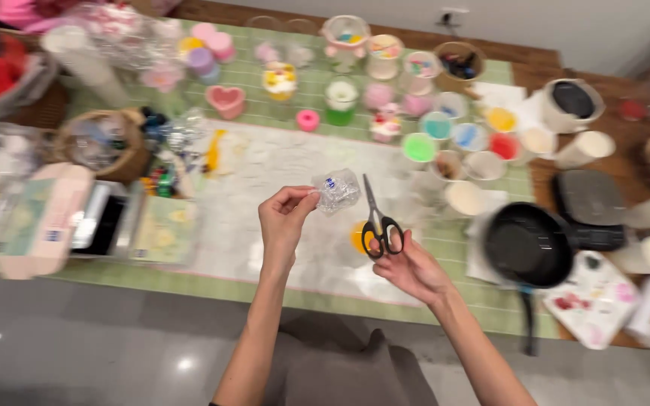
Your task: Preparing candle making supplies by cutting and sealing small components.
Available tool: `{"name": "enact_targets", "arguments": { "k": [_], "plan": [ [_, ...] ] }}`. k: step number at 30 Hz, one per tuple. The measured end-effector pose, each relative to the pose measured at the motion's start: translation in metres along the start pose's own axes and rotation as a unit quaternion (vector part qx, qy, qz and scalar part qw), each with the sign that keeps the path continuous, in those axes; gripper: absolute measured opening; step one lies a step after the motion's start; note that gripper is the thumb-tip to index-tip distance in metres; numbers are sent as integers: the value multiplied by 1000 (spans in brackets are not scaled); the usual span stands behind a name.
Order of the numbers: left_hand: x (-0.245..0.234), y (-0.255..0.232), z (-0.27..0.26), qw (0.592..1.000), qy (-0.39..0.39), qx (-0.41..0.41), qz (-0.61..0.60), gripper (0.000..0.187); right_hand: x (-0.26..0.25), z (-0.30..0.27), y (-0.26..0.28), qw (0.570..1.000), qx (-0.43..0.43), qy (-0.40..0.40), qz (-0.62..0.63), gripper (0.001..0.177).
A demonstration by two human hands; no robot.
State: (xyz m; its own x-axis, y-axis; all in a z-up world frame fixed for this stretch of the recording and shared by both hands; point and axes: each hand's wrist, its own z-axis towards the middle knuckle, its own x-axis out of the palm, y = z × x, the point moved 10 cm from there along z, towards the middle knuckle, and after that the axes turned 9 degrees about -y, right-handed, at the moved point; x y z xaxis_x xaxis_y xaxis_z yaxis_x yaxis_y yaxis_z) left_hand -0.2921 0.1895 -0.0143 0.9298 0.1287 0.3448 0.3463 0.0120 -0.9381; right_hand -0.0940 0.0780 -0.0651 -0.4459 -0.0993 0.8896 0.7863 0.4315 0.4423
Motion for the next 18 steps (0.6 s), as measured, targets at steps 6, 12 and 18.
{"name": "enact_targets", "arguments": {
  "k": [6, 12, 18],
  "plan": [
    [-147, -43, 62, 996, -31, 22, 75, 10, 11, 108, -76, 931, -84, -166, -313, 15],
    [-223, -57, 105, 995, -52, -3, 82, 9, 61, 162, -98, 889, -103, -254, -367, 12],
    [-257, -51, 142, 996, -66, -20, 56, 10, 65, 217, -115, 948, -50, -210, -235, 21]
  ]
}}
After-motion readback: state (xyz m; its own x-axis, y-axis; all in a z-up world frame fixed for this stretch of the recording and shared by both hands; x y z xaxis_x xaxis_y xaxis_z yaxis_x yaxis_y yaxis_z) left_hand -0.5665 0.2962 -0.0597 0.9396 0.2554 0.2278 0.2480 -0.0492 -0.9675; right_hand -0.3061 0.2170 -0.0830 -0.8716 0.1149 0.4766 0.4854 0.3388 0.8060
